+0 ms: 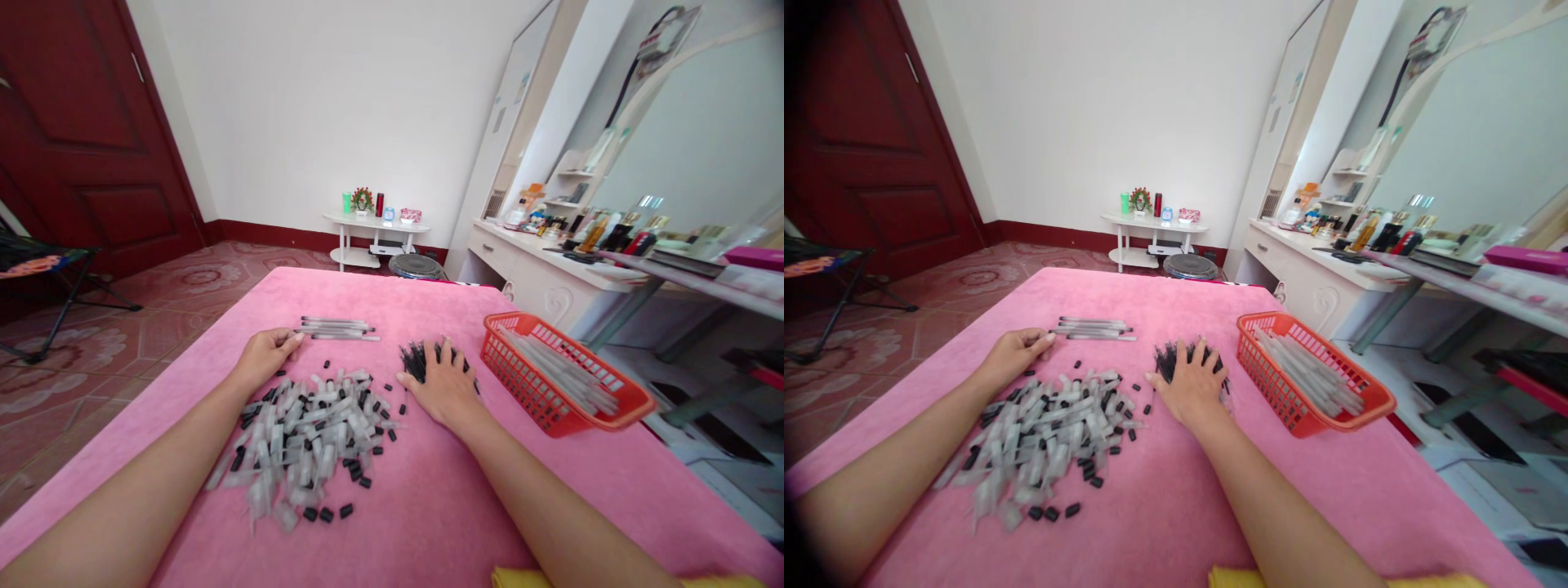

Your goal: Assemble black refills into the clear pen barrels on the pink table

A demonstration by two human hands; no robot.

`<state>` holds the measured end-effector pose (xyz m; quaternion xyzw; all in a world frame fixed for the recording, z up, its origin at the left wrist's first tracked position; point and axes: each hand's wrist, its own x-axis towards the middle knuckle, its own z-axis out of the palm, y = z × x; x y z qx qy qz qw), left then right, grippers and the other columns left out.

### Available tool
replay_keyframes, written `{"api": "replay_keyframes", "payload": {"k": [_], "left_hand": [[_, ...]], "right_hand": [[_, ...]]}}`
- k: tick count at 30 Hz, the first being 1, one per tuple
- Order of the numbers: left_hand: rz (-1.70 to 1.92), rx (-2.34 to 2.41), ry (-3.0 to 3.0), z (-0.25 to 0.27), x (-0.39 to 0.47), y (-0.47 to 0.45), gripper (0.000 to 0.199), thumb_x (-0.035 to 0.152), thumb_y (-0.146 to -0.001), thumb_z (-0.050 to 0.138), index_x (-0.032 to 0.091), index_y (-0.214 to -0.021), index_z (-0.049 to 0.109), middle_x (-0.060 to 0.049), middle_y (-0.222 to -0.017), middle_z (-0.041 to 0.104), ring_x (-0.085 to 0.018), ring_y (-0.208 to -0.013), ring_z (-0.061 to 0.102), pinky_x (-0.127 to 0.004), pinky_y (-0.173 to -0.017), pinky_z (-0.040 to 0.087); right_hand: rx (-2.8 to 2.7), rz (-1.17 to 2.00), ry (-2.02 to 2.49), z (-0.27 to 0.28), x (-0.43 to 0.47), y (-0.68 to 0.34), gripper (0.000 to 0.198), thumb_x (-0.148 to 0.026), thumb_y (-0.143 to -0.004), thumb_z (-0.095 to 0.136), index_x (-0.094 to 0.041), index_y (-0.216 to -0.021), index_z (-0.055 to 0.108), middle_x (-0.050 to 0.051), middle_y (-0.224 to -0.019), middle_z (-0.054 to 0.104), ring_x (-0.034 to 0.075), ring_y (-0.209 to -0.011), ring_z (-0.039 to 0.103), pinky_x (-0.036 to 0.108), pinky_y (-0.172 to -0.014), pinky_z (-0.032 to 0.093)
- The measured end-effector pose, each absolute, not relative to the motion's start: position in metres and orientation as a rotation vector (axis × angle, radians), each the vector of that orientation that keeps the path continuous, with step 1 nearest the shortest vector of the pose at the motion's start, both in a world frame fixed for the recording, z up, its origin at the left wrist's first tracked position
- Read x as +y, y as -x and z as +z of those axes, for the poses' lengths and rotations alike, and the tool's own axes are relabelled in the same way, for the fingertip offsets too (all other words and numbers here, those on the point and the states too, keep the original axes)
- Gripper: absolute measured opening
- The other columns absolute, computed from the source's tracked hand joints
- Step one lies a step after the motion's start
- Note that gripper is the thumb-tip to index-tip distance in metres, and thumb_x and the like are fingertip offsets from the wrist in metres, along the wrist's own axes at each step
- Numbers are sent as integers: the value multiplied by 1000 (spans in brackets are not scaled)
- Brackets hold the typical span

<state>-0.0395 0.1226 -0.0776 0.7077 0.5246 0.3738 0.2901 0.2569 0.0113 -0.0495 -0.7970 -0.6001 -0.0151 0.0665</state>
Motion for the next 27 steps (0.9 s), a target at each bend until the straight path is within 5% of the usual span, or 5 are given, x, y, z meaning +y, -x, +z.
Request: {"api": "replay_keyframes", "payload": {"k": [10,19,27], "left_hand": [[1001,1399,-1904,-78,122,40,38,49,-77,47,16,-57,52,3,-49,50,-8,-42,39,-20,-43,30],[1016,1385,-1877,-77,121,39,40,51,-76,49,16,-57,53,2,-49,50,-8,-42,39,-20,-42,30],[1024,1387,-1864,-78,122,39,39,51,-75,50,16,-58,54,2,-49,51,-8,-42,40,-20,-43,30]], "right_hand": [[-1788,-14,2426,-45,13,-272,62,-37,-81,37,-21,-139,22,18,-141,27,36,-124,30,53,-89,32],[-1895,-114,2358,-57,8,-266,79,-67,-80,25,-17,-142,19,16,-149,7,37,-133,6,59,-99,10],[-2019,-134,2259,-52,3,-266,77,-66,-82,17,-17,-142,17,14,-149,9,32,-135,1,56,-102,4]]}}
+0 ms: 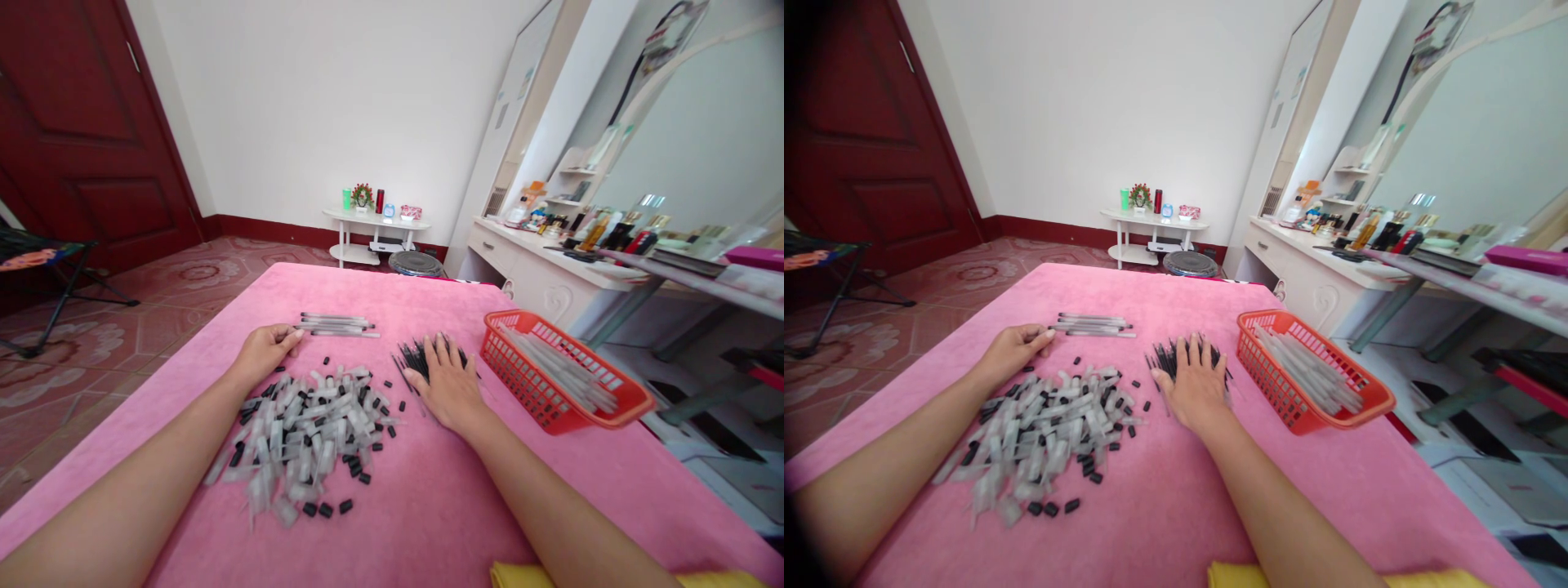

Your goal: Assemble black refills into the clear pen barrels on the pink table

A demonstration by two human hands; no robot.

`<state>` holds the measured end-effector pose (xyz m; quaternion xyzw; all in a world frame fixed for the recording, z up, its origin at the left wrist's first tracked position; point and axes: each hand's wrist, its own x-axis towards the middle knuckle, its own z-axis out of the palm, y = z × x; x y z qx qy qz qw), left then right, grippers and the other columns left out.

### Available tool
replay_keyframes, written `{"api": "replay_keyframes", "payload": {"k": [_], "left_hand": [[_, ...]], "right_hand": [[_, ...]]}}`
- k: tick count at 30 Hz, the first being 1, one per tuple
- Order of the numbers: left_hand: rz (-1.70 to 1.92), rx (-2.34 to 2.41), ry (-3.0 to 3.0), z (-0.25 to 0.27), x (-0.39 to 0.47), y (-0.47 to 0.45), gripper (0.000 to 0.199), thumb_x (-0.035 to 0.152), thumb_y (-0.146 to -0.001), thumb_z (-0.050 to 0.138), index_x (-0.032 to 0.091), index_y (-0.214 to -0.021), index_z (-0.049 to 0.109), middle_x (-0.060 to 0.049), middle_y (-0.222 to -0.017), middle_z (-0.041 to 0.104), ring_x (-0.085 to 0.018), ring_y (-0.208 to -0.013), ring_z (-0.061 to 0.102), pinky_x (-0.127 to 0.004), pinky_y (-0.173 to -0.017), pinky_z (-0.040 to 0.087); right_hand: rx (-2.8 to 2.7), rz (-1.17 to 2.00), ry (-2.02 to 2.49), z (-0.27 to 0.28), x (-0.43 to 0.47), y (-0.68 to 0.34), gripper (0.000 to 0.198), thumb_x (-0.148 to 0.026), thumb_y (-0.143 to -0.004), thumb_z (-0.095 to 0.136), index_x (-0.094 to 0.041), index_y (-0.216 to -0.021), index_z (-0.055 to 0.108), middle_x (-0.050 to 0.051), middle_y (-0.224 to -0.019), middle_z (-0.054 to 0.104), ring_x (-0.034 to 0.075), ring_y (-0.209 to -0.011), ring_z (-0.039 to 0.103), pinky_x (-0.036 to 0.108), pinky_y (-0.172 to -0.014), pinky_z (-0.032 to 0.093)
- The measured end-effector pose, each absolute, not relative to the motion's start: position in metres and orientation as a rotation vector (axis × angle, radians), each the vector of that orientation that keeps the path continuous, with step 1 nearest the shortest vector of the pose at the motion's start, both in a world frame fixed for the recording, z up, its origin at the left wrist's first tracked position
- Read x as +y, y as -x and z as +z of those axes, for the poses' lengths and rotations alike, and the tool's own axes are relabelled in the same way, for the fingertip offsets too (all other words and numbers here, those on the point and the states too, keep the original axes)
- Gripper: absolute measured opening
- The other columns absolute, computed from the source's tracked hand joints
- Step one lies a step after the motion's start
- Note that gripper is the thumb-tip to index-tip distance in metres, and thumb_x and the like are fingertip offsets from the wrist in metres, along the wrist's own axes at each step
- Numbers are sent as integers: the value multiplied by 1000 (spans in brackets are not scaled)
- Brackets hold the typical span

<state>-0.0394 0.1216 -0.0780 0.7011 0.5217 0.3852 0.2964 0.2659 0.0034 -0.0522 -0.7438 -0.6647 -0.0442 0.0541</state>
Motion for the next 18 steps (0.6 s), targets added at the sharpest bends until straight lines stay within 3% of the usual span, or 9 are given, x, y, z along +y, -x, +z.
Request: {"api": "replay_keyframes", "payload": {"k": [13,18], "left_hand": [[1007,1369,-1837,-78,122,40,39,51,-76,50,16,-61,54,2,-51,51,-8,-42,39,-20,-42,30],[1010,1372,-1828,-75,119,38,37,50,-75,51,16,-60,53,3,-50,50,-8,-43,40,-20,-42,31]], "right_hand": [[-1979,-179,2282,-60,0,-268,82,-66,-82,19,-11,-143,13,16,-149,5,30,-135,-1,53,-103,3],[-1963,-74,2277,-57,0,-271,83,-68,-80,19,-11,-141,20,17,-148,11,31,-135,6,53,-104,5]]}}
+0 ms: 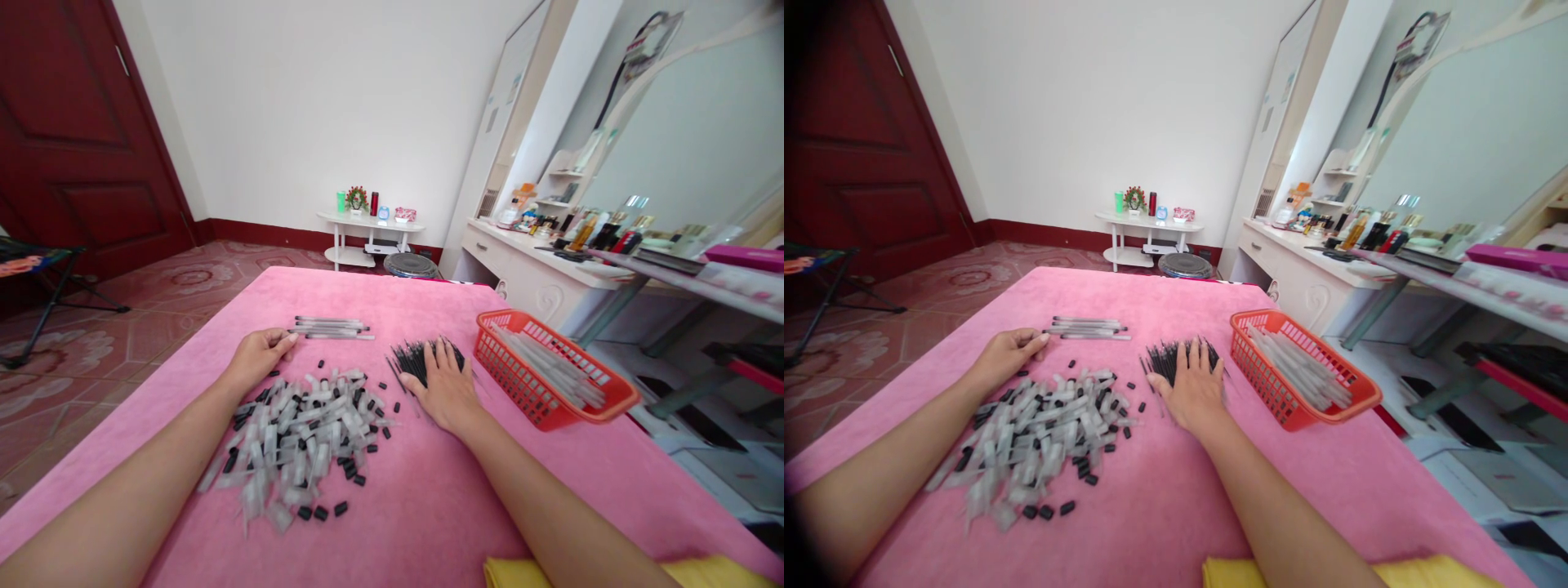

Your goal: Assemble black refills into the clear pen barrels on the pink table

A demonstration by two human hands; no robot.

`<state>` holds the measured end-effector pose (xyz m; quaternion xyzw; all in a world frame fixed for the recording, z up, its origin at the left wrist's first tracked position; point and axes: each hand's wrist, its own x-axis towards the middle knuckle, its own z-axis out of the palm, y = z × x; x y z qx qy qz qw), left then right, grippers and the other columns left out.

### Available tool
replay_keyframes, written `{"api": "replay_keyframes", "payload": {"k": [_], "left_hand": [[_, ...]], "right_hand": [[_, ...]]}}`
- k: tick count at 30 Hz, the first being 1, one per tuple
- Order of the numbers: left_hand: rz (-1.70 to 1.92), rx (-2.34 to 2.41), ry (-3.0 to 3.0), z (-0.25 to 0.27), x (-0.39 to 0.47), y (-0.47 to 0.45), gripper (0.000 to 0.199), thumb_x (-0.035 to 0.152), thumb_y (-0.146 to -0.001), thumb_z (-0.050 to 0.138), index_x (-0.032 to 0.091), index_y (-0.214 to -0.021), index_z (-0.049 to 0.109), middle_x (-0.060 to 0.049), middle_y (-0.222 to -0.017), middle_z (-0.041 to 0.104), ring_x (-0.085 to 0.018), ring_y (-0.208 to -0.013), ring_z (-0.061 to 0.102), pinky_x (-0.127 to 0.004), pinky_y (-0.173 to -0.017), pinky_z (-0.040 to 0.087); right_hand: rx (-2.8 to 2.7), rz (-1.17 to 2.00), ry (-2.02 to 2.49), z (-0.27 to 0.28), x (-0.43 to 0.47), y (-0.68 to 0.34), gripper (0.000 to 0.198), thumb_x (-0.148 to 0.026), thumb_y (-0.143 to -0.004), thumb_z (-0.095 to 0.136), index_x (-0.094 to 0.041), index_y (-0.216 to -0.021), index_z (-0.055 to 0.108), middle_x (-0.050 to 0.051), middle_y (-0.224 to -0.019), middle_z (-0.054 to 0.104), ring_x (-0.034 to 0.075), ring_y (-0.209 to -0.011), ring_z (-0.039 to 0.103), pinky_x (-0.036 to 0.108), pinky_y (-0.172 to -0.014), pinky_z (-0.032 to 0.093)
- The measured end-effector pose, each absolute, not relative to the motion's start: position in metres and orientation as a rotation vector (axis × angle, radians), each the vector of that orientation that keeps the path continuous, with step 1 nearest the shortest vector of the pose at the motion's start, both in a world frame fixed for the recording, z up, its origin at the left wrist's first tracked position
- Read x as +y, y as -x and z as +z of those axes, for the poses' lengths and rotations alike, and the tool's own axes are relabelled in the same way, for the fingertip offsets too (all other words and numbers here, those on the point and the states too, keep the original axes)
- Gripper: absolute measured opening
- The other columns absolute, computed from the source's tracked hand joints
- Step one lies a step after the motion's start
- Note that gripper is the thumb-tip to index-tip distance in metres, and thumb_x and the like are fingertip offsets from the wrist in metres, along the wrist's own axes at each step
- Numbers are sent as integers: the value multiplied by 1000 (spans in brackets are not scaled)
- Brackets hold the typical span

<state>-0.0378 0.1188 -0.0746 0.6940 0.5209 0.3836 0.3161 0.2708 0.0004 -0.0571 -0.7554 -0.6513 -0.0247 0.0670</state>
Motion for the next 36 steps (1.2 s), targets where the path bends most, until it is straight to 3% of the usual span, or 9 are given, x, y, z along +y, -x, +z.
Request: {"api": "replay_keyframes", "payload": {"k": [3,6,11,13,18,23,29,32,36], "left_hand": [[1017,1365,-1821,-72,117,37,36,49,-75,51,16,-60,53,3,-49,49,-8,-43,39,-20,-42,31],[1029,1369,-1829,-72,117,37,37,49,-75,51,16,-59,53,3,-48,49,-9,-42,39,-20,-42,31],[1032,1365,-1833,-74,120,38,37,49,-75,51,16,-59,53,2,-49,51,-9,-42,40,-20,-42,30],[1037,1355,-1844,-75,120,38,37,49,-75,50,16,-59,53,2,-49,51,-9,-41,39,-21,-42,29],[1065,1337,-1832,-73,120,38,38,50,-74,51,16,-58,54,2,-48,51,-9,-40,38,-21,-43,29],[1072,1324,-1841,-73,120,38,39,50,-74,50,16,-56,52,2,-47,51,-9,-41,39,-21,-43,29],[1070,1289,-1850,-76,123,41,37,46,-77,49,16,-56,53,2,-49,52,-9,-42,40,-22,-44,30],[1046,1235,-1841,-66,123,37,34,45,-75,53,15,-59,57,1,-52,56,-9,-44,43,-22,-47,32],[1086,1080,-1714,-36,109,12,31,44,-69,61,13,-74,65,-3,-66,64,-14,-59,55,-25,-57,40]], "right_hand": [[-1860,-52,2230,-44,8,-279,73,-61,-85,21,-13,-139,27,16,-146,22,30,-133,16,51,-104,12],[-1747,-22,2083,-25,22,-297,55,-43,-90,23,-12,-130,43,14,-134,44,24,-123,37,38,-101,25],[-1748,148,1857,-6,48,-308,41,-33,-87,33,-11,-96,66,9,-93,68,20,-87,60,28,-77,42],[-1840,222,1769,-7,57,-294,34,-29,-84,39,-12,-90,67,7,-88,69,18,-82,61,26,-74,43],[-2129,171,1695,-19,77,-236,30,-17,-79,46,-17,-103,64,4,-106,65,15,-98,56,22,-86,38],[-2177,-33,1888,-34,88,-198,28,-22,-78,53,-16,-104,61,11,-107,59,21,-104,49,30,-86,39],[-2067,-37,1959,-30,79,-191,23,-27,-82,47,-17,-94,64,12,-97,63,23,-97,54,33,-79,40],[-1845,370,1834,-24,65,-193,24,-29,-83,42,-17,-85,63,8,-79,66,18,-75,60,28,-67,43],[-1461,1078,1392,-22,41,-192,23,-34,-80,45,-14,-76,56,0,-57,57,9,-42,48,20,-42,35]]}}
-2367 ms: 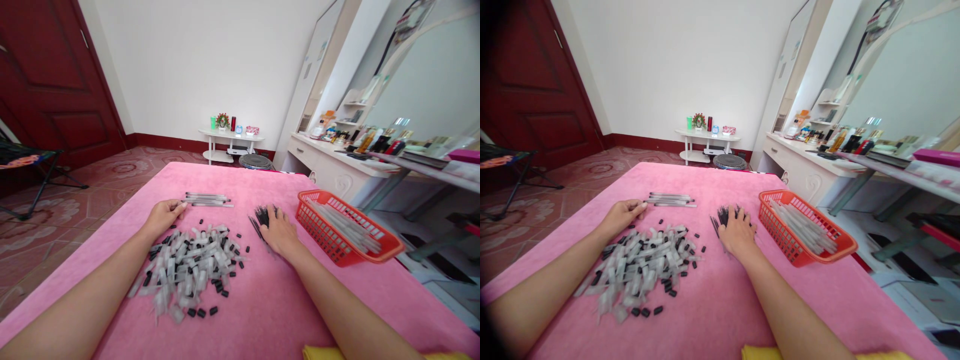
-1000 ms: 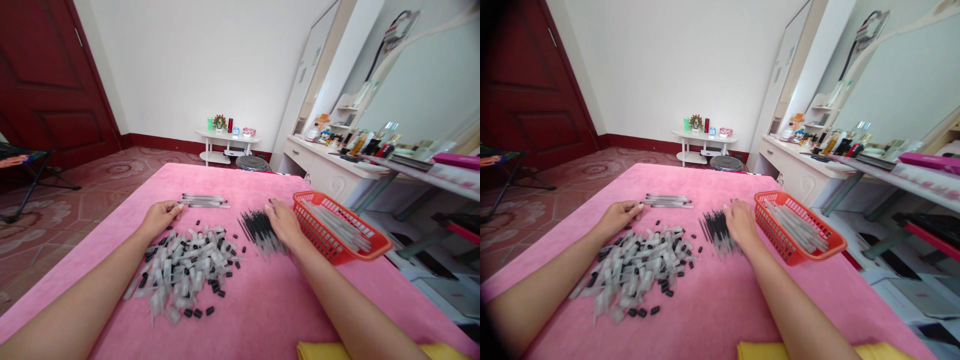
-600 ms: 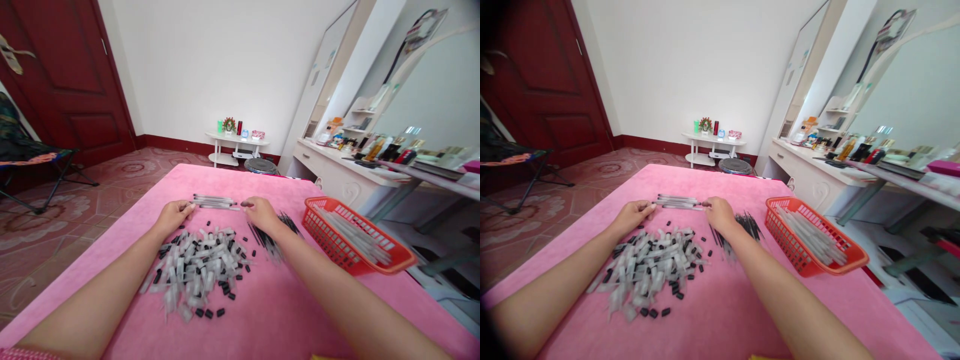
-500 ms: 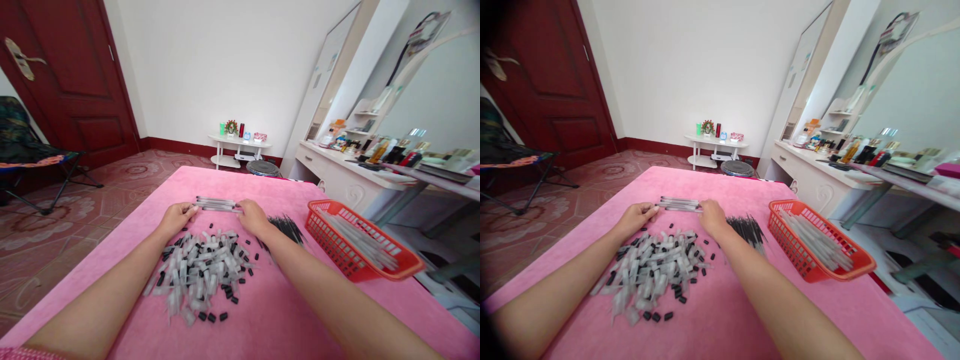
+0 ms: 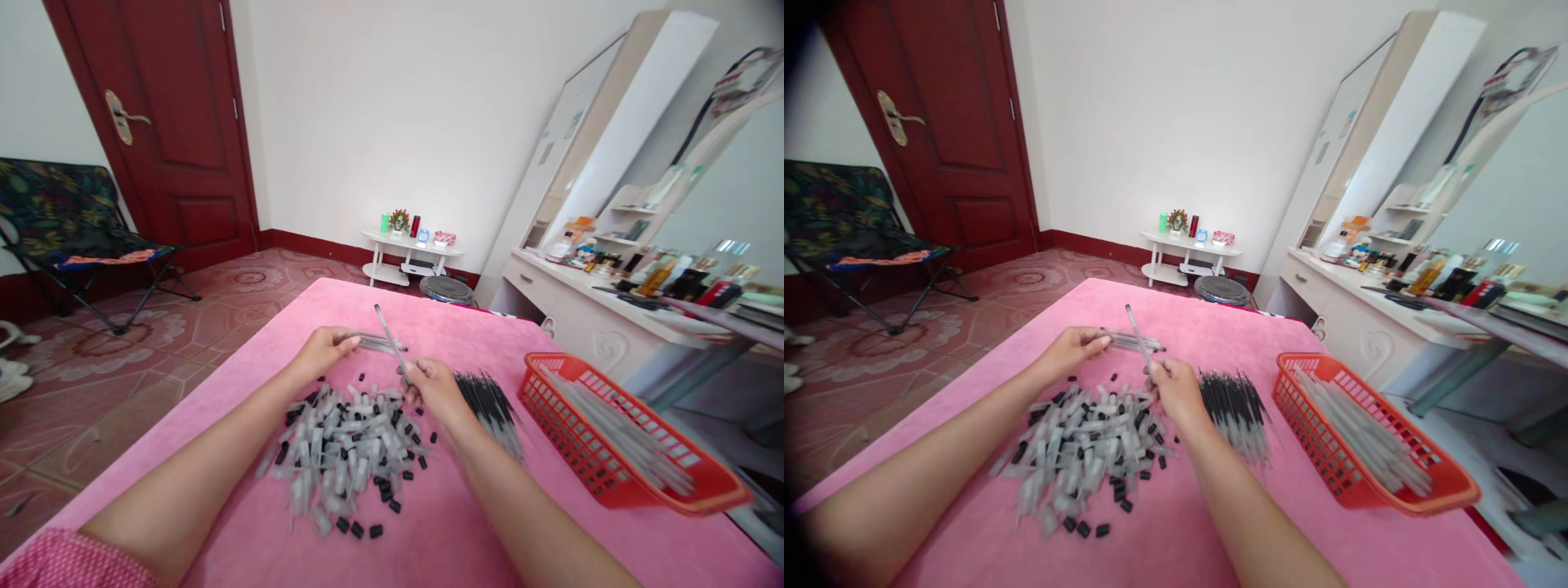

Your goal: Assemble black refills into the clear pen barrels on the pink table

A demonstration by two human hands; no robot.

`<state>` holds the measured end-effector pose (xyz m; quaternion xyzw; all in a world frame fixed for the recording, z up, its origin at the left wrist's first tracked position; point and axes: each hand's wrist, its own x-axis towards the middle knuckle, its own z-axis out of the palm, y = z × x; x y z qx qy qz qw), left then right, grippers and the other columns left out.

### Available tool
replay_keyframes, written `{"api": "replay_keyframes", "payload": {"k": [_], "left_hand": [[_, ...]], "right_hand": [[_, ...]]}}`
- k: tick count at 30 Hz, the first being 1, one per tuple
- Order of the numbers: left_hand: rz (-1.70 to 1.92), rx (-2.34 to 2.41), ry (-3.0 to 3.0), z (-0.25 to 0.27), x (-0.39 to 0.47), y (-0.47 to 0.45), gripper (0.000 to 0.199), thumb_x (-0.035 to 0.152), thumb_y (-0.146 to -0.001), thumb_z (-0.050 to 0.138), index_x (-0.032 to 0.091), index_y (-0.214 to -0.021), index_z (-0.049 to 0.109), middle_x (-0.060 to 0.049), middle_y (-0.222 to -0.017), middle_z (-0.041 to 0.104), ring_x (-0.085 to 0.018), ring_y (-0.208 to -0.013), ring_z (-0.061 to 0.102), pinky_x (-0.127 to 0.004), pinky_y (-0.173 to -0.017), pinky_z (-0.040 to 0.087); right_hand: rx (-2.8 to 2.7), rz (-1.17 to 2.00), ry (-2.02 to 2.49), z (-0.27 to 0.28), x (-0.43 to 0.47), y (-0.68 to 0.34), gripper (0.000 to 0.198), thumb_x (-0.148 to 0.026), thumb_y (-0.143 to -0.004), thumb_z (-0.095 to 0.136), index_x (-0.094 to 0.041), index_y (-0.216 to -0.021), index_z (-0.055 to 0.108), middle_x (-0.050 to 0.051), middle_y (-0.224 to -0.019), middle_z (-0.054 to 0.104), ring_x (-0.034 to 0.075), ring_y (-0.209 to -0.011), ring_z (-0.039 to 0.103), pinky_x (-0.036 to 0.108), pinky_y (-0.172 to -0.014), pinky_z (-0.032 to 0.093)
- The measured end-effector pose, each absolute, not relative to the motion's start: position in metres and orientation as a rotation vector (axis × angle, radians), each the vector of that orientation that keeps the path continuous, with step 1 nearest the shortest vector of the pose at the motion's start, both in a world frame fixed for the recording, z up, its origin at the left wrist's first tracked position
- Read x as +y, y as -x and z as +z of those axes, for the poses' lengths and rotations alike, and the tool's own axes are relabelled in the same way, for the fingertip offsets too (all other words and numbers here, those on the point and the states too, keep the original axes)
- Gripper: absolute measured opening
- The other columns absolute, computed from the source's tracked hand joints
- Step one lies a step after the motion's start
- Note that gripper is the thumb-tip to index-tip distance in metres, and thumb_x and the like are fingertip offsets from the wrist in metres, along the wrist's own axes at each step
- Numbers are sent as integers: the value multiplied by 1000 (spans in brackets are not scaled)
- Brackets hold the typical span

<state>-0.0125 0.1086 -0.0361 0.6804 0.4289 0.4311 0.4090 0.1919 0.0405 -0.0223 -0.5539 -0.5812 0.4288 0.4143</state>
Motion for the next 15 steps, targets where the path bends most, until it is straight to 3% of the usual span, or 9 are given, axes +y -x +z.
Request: {"api": "replay_keyframes", "payload": {"k": [3,6,11,15], "left_hand": [[1009,813,-1458,-19,85,-16,34,43,-75,58,15,-92,66,-10,-93,67,-19,-85,60,-29,-73,45],[1007,636,-1157,-15,63,-38,32,38,-73,63,16,-97,64,-12,-102,65,-21,-91,61,-31,-79,46],[1108,589,-817,-18,50,-48,19,22,-72,66,13,-88,62,-9,-89,68,-19,-85,65,-27,-72,49],[1173,700,-716,-17,47,-52,6,15,-75,61,13,-82,60,-6,-78,68,-17,-73,67,-26,-65,51]], "right_hand": [[-1258,1302,1185,-26,25,-187,29,-44,-75,54,-15,-74,54,-2,-55,55,6,-37,43,18,-36,30],[-1159,1470,1079,-28,16,-183,36,-50,-69,61,-15,-69,53,-2,-54,54,6,-37,42,18,-36,30],[-1166,1609,1022,-22,11,-182,38,-52,-67,62,-14,-64,53,-3,-54,51,5,-37,37,19,-37,31],[-1556,1215,1260,-14,14,-187,36,-41,-79,49,-16,-53,52,-1,-46,50,8,-35,39,21,-39,29]]}}
